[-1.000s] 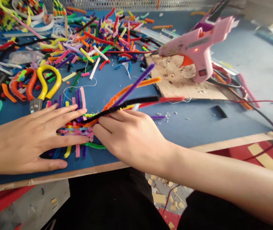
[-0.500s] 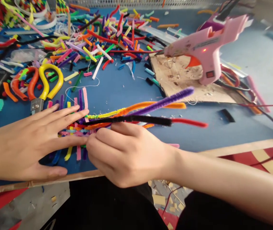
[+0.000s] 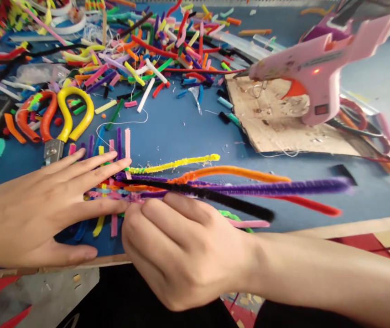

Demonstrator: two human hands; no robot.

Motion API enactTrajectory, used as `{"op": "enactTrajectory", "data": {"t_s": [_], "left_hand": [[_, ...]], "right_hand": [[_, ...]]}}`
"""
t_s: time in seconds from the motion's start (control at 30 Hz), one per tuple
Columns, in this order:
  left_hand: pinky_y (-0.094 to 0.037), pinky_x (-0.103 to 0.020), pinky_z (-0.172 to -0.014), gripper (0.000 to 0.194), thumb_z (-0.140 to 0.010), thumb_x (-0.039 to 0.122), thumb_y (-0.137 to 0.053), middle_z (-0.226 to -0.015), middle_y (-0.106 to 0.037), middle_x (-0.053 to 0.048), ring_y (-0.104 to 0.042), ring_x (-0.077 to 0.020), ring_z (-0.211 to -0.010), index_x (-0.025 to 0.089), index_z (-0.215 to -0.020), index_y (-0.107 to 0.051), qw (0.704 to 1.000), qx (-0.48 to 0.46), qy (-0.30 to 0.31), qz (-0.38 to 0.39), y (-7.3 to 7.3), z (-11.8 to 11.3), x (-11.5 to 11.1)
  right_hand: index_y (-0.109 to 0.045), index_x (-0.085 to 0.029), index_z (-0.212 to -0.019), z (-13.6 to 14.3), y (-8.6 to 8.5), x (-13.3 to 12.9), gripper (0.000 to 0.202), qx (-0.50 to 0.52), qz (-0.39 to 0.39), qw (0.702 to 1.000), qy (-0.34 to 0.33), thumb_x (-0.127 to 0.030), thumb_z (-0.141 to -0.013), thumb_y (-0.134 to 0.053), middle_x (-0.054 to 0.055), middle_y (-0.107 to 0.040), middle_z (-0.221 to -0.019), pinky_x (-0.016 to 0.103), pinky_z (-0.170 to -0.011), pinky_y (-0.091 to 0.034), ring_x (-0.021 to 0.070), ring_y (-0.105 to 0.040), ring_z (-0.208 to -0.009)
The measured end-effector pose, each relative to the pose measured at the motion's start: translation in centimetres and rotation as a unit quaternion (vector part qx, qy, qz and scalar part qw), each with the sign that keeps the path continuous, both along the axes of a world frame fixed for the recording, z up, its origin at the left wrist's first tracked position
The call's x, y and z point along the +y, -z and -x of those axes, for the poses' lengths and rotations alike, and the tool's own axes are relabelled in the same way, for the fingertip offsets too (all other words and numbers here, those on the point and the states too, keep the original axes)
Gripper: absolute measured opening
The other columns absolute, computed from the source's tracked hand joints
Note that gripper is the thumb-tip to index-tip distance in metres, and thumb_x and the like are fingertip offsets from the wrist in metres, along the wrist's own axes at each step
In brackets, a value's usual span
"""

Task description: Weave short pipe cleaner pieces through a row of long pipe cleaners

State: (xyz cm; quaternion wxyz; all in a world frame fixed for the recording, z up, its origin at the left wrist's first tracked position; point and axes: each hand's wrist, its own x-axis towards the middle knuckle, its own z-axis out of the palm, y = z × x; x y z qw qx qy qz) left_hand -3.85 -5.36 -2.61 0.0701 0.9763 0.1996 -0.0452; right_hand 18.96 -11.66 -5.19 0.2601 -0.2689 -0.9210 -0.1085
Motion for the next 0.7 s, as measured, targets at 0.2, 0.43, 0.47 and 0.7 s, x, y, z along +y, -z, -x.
{"op": "enactTrajectory", "data": {"t_s": [0.2,0.43,0.47,0.7], "left_hand": [[-0.031,-0.056,-0.107,0.062,-0.079,0.066,-0.052,-0.154,-0.026,-0.004,-0.034,-0.0344,-0.136,0.04,-0.134,-0.045,1.0,-0.002,-0.01,0.005,0.1,0.0,0.1],[-0.03,-0.056,-0.108,0.059,-0.078,0.064,-0.056,-0.154,-0.026,-0.006,-0.03,-0.0335,-0.138,0.039,-0.131,-0.049,1.0,-0.011,-0.013,0.02,0.0,0.0,0.0],[-0.03,-0.056,-0.108,0.059,-0.077,0.064,-0.057,-0.154,-0.026,-0.007,-0.03,-0.0334,-0.138,0.039,-0.13,-0.05,1.0,-0.012,-0.013,0.023,0.0,-0.1,0.1],[-0.028,-0.059,-0.108,0.059,-0.079,0.063,-0.055,-0.154,-0.025,-0.007,-0.03,-0.0354,-0.137,0.037,-0.131,-0.05,1.0,0.0,-0.015,0.023,-0.3,-0.2,0.0]], "right_hand": [[-0.066,-0.015,-0.079,0.0,-0.1,0.2,0.028,0.022,0.024,0.999,-0.03,-0.008,-0.09,-0.04,0.006,-0.065,-0.083,0.03,-0.062,-0.045,0.0151,-0.053,-0.072],[-0.06,-0.017,-0.069,0.1,0.1,0.2,0.035,0.054,0.087,0.993,-0.056,-0.007,-0.093,-0.037,0.003,-0.063,-0.074,0.031,-0.064,-0.046,0.0141,-0.054,-0.067],[-0.059,-0.017,-0.067,0.2,0.0,0.2,0.035,0.061,0.099,0.991,-0.065,-0.007,-0.092,-0.037,0.003,-0.063,-0.073,0.03,-0.063,-0.046,0.0142,-0.055,-0.067],[-0.065,-0.013,-0.076,-0.1,-1.1,1.1,0.03,0.012,0.222,0.973,-0.067,-0.008,-0.093,-0.04,0.004,-0.064,-0.075,0.025,-0.063,-0.049,0.013,-0.059,-0.068]]}}
